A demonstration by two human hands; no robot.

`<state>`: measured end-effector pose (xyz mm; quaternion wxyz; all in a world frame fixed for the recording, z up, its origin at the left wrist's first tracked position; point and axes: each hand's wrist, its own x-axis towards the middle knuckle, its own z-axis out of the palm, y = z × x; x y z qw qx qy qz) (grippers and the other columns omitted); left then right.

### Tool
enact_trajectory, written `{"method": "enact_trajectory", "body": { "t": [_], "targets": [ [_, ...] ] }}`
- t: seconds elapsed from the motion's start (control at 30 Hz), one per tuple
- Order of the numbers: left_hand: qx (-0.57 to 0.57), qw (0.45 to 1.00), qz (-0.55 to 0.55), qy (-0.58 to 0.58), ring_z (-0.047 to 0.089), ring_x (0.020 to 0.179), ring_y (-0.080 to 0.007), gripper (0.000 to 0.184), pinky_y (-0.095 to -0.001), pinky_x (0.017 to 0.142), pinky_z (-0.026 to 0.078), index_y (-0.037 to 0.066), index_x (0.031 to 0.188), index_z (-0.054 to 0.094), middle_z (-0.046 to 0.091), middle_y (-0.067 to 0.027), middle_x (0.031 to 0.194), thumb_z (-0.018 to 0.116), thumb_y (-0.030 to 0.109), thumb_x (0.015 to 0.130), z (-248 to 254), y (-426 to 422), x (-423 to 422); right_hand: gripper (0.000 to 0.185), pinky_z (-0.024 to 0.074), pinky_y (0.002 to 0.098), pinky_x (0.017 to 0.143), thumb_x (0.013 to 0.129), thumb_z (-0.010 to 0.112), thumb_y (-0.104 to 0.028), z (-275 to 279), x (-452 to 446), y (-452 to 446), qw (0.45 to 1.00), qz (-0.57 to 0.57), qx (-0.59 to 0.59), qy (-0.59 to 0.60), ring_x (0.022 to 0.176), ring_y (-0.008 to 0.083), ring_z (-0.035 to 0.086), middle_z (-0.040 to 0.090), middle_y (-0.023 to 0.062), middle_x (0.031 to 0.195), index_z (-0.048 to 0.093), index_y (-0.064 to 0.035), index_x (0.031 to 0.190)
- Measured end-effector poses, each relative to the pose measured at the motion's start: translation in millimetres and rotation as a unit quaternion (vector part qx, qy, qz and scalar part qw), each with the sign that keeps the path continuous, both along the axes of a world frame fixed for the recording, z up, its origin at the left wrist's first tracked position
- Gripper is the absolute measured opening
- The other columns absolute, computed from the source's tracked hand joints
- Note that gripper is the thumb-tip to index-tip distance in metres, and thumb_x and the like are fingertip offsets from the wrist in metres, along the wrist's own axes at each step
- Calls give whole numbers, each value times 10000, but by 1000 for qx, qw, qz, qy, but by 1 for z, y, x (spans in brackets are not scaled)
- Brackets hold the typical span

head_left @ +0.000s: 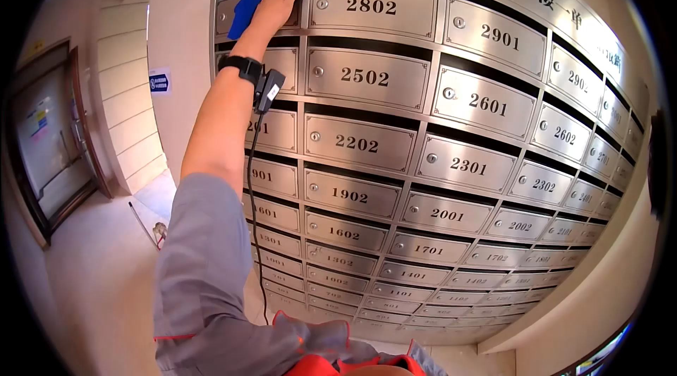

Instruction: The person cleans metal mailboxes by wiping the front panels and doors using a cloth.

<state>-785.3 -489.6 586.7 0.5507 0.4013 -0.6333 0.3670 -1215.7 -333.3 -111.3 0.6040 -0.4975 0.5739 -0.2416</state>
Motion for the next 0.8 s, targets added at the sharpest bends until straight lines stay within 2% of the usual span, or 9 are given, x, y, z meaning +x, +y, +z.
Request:
{"method": "enact_trajectory", "body": {
  "t": [0.13, 0.37, 0.43, 0.5, 0.6, 0.7, 0.73, 0.77, 0.8],
  "targets": [
    [8, 994, -106, 6, 505, 1041, -339, 380, -357, 892, 393, 33, 1145, 512, 559, -198, 1078, 418, 301, 893, -47, 3, -20, 264, 473, 333, 641, 809, 502, -154, -6, -2, 10, 1000, 6, 6, -3, 782, 230, 606, 606, 101, 870, 444, -57, 1047],
    [104, 979, -135, 112, 535, 990, -333, 356, -345, 855, 407, -7, 1111, 507, 565, -216, 1039, 428, 271, 902, -207, 43, -47, 249, 472, 330, 632, 809, 504, -161, -18, -26, 32, 1000, 10, 19, -3, 771, 229, 610, 610, 101, 861, 458, -54, 1029],
    [151, 955, -180, 179, 539, 995, -301, 374, -327, 857, 400, -22, 1113, 499, 565, -211, 1038, 428, 280, 905, -266, 64, -48, 246, 472, 329, 630, 808, 504, -164, -19, -35, 34, 1000, 11, 22, -2, 768, 229, 611, 612, 101, 859, 462, -53, 1024],
    [263, 906, -187, 273, 538, 988, -263, 386, -310, 855, 394, -26, 1117, 494, 566, -201, 1035, 427, 292, 907, -335, 86, -43, 242, 472, 328, 627, 808, 505, -166, -23, -46, 36, 1000, 12, 24, -1, 765, 229, 612, 613, 101, 857, 465, -52, 1018],
    [423, 834, -173, 307, 559, 912, -272, 398, -327, 806, 416, -30, 1084, 510, 589, -184, 981, 404, 311, 907, -483, 110, -13, 237, 472, 326, 624, 808, 505, -169, -27, -63, 37, 1000, 12, 28, 0, 760, 228, 614, 615, 101, 853, 471, -51, 1011],
    [573, 775, -69, 257, 589, 824, -323, 341, -367, 718, 460, -22, 1001, 549, 619, -180, 864, 377, 256, 904, -606, 190, -1, 232, 471, 325, 620, 808, 506, -172, -30, -81, 39, 999, 12, 36, 5, 756, 228, 615, 617, 101, 850, 477, -50, 1003],
    [591, 794, 25, 139, 591, 780, -337, 276, -400, 703, 464, -7, 916, 573, 617, -186, 819, 384, 190, 875, -660, 216, 10, 230, 471, 324, 618, 808, 506, -173, -32, -87, 40, 999, 12, 40, 8, 754, 228, 616, 617, 101, 848, 479, -49, 1000],
    [613, 780, 112, -56, 590, 758, -325, 235, -427, 682, 462, 11, 821, 593, 607, -191, 799, 399, 142, 835, -706, 249, 22, 229, 471, 324, 617, 808, 507, -174, -33, -93, 43, 999, 12, 43, 9, 753, 228, 616, 618, 101, 847, 481, -49, 998],
    [678, 725, 113, -32, 589, 755, -329, 231, -430, 680, 460, 11, 810, 595, 606, -194, 796, 411, 150, 824, -737, 288, 26, 228, 471, 323, 616, 808, 507, -175, -35, -98, 44, 999, 13, 47, 12, 751, 228, 617, 618, 102, 846, 483, -48, 995]
  ]
}}
